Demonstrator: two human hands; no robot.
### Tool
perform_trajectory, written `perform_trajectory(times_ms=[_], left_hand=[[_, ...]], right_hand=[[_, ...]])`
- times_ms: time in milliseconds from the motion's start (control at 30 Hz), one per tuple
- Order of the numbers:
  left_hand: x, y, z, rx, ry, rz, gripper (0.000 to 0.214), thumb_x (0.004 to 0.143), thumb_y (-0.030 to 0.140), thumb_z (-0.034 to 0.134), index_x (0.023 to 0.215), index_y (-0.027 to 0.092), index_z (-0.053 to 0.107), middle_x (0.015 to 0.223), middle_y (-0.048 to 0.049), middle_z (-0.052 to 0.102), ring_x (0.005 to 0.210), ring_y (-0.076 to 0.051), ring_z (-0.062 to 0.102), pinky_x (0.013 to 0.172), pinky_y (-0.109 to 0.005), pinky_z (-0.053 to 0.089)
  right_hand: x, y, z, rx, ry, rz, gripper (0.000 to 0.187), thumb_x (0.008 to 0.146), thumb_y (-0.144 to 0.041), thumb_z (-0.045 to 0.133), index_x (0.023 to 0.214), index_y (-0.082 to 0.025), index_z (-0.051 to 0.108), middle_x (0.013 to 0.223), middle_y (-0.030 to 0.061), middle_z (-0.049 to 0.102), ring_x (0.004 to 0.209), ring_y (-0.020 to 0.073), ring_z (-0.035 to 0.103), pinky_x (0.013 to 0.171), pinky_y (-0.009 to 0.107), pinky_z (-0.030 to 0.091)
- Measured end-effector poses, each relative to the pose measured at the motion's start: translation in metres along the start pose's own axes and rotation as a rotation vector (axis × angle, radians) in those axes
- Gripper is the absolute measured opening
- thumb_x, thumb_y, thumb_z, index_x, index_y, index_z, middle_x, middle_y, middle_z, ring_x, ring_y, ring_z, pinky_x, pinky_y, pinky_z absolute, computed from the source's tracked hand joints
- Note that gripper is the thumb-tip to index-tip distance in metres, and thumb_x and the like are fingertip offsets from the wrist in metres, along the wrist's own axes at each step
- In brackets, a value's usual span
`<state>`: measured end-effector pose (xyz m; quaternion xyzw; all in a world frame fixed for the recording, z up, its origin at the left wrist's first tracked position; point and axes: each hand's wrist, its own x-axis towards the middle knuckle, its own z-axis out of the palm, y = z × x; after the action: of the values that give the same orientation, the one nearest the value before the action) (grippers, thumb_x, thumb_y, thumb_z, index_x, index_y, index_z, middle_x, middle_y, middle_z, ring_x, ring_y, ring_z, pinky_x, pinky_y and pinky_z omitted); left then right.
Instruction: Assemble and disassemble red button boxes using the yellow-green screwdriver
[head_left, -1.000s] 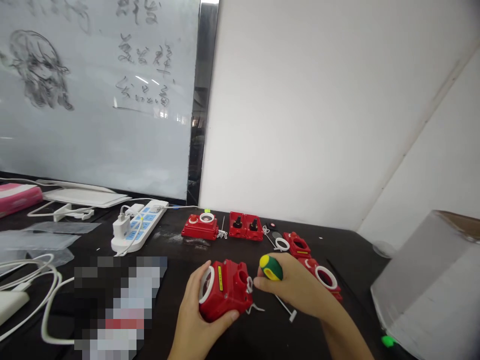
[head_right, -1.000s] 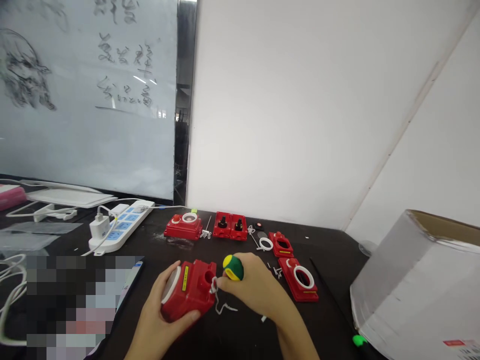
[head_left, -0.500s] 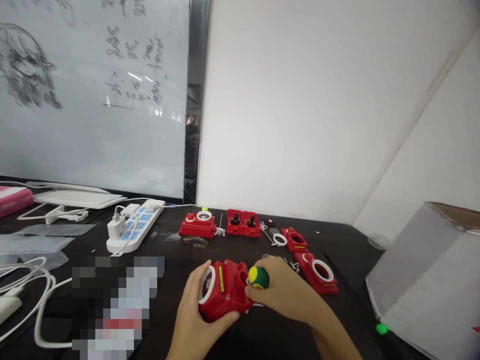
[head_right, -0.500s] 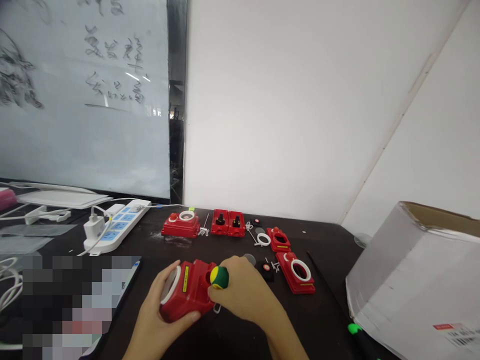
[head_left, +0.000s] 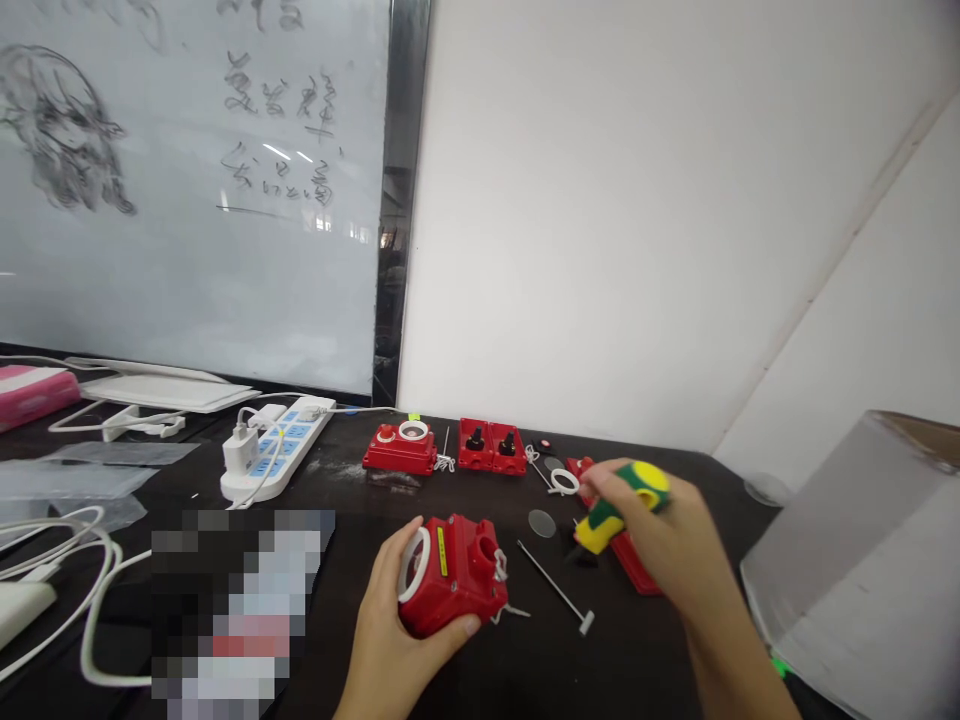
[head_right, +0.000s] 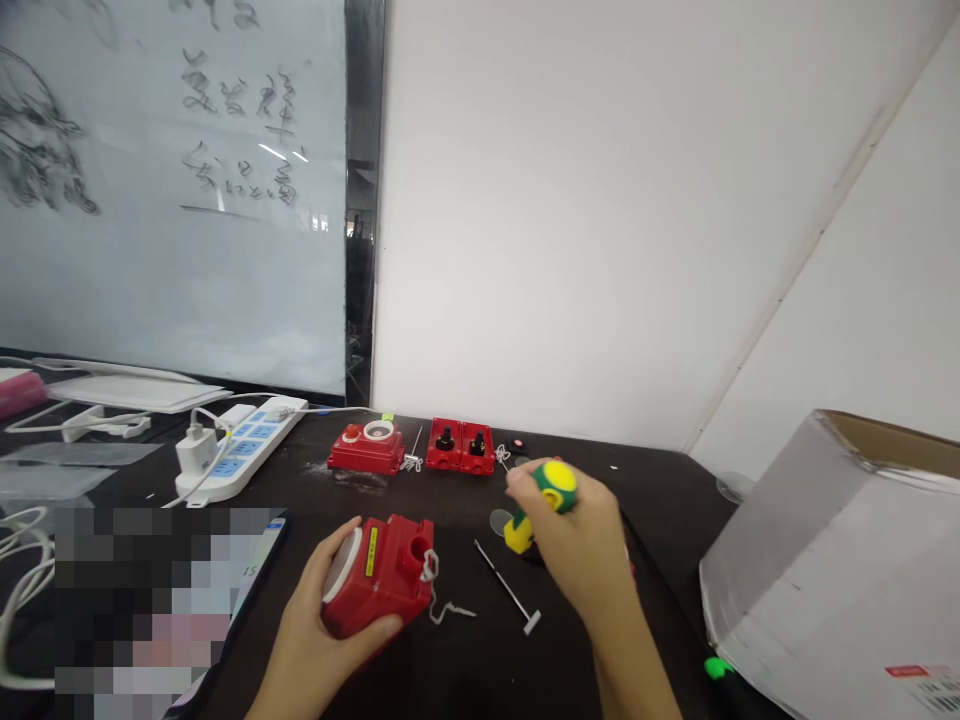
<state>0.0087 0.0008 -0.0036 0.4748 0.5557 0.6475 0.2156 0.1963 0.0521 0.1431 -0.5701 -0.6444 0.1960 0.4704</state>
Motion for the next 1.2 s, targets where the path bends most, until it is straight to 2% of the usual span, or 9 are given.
perform_trajectory(times_ms=[67, 100, 200, 267, 367, 533, 800, 1033, 1200], left_hand=[[-0.001, 0.000, 0.000, -0.009, -0.002, -0.007, 0.072, 0.053, 0.029, 0.074, 0.119, 0.024, 0.046, 0.122, -0.0055, 0.050, 0.114, -0.029, 0.047, 0.096, -0.043, 0.039], [-0.001, 0.000, 0.000, -0.010, -0.004, -0.009, 0.072, 0.053, 0.028, 0.074, 0.119, 0.024, 0.046, 0.122, -0.0053, 0.050, 0.114, -0.029, 0.048, 0.096, -0.043, 0.038], [-0.003, -0.001, 0.001, 0.001, -0.004, 0.000, 0.072, 0.052, 0.027, 0.074, 0.118, 0.024, 0.047, 0.121, -0.0052, 0.051, 0.113, -0.029, 0.048, 0.097, -0.044, 0.037], [-0.004, -0.001, 0.002, 0.007, -0.005, 0.013, 0.071, 0.051, 0.027, 0.074, 0.117, 0.024, 0.047, 0.121, -0.0050, 0.051, 0.113, -0.029, 0.048, 0.097, -0.044, 0.037], [-0.005, -0.001, 0.002, 0.007, -0.013, 0.027, 0.071, 0.052, 0.027, 0.073, 0.118, 0.024, 0.047, 0.122, -0.0054, 0.050, 0.114, -0.029, 0.047, 0.097, -0.045, 0.037], [-0.005, 0.000, 0.002, 0.004, -0.027, 0.008, 0.071, 0.053, 0.029, 0.074, 0.118, 0.023, 0.046, 0.122, -0.0080, 0.048, 0.115, -0.030, 0.046, 0.098, -0.048, 0.035], [-0.005, 0.001, 0.002, 0.000, -0.033, 0.003, 0.072, 0.053, 0.030, 0.074, 0.118, 0.022, 0.045, 0.122, -0.0089, 0.049, 0.114, -0.031, 0.046, 0.098, -0.049, 0.034], [-0.006, 0.000, 0.002, -0.011, -0.023, 0.005, 0.071, 0.051, 0.027, 0.074, 0.117, 0.024, 0.047, 0.120, -0.0059, 0.050, 0.113, -0.029, 0.047, 0.097, -0.046, 0.036], [-0.005, 0.001, 0.002, -0.002, -0.011, 0.008, 0.071, 0.051, 0.027, 0.074, 0.117, 0.023, 0.047, 0.120, -0.0061, 0.051, 0.113, -0.029, 0.047, 0.098, -0.046, 0.035]], right_hand=[[0.000, 0.000, -0.008, 0.139, 0.159, -0.007, 0.023, 0.068, -0.040, 0.057, 0.065, -0.018, 0.062, 0.060, 0.0017, 0.061, 0.053, 0.0134, 0.055, 0.044, 0.021, 0.041], [0.000, 0.000, -0.010, 0.235, 0.185, -0.004, 0.023, 0.068, -0.040, 0.056, 0.063, -0.018, 0.062, 0.058, 0.0011, 0.059, 0.048, 0.0118, 0.051, 0.038, 0.020, 0.038], [-0.001, 0.000, -0.010, 0.528, 0.087, 0.065, 0.026, 0.067, -0.042, 0.056, 0.058, -0.017, 0.058, 0.051, -0.0005, 0.054, 0.034, 0.0080, 0.042, 0.028, 0.019, 0.029], [-0.001, 0.000, -0.004, 0.594, 0.010, 0.112, 0.025, 0.066, -0.041, 0.057, 0.058, -0.017, 0.057, 0.050, -0.0003, 0.055, 0.032, 0.0078, 0.042, 0.027, 0.019, 0.030], [-0.003, -0.001, 0.006, 0.552, -0.036, 0.115, 0.024, 0.068, -0.038, 0.056, 0.059, -0.016, 0.056, 0.053, 0.0001, 0.057, 0.033, 0.0075, 0.043, 0.028, 0.018, 0.032], [-0.005, -0.001, 0.017, 0.535, -0.040, 0.098, 0.024, 0.067, -0.037, 0.058, 0.059, -0.015, 0.056, 0.053, 0.0002, 0.057, 0.035, 0.0074, 0.044, 0.029, 0.018, 0.031], [-0.002, 0.002, 0.019, 0.561, -0.030, 0.124, 0.023, 0.068, -0.037, 0.057, 0.059, -0.016, 0.055, 0.052, -0.0010, 0.056, 0.036, 0.0070, 0.043, 0.029, 0.017, 0.030], [0.000, 0.004, 0.021, 0.587, -0.018, 0.139, 0.024, 0.067, -0.038, 0.058, 0.059, -0.016, 0.054, 0.051, -0.0012, 0.056, 0.035, 0.0065, 0.043, 0.028, 0.016, 0.029], [-0.003, -0.002, 0.018, 0.492, -0.015, 0.084, 0.022, 0.069, -0.039, 0.059, 0.070, -0.017, 0.054, 0.053, -0.0017, 0.058, 0.036, 0.0077, 0.045, 0.029, 0.017, 0.034]])
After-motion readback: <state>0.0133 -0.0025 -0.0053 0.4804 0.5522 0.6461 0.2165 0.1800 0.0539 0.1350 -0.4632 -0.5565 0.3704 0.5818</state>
